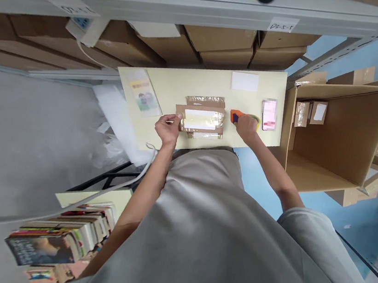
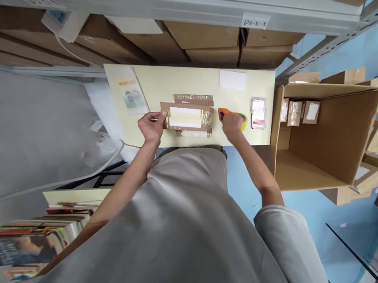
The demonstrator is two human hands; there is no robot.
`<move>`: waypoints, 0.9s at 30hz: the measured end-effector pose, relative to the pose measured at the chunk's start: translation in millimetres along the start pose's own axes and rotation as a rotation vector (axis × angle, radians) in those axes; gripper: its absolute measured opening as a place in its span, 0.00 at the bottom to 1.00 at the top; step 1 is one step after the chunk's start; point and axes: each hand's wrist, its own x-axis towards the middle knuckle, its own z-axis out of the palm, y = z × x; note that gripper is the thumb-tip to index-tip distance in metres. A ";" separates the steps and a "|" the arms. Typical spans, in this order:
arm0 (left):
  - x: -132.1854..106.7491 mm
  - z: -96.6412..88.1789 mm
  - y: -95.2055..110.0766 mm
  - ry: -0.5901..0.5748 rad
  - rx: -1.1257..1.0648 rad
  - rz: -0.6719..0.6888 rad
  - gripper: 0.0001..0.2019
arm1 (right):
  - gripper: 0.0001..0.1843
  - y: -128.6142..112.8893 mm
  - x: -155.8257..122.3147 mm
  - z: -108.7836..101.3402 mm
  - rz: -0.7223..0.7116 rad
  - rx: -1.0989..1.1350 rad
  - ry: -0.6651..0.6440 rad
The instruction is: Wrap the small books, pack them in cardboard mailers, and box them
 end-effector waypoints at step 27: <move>-17.8 -11.8 -5.7 -0.143 -0.096 0.133 0.19 | 0.42 -89.1 -43.8 46.2 0.009 0.402 0.300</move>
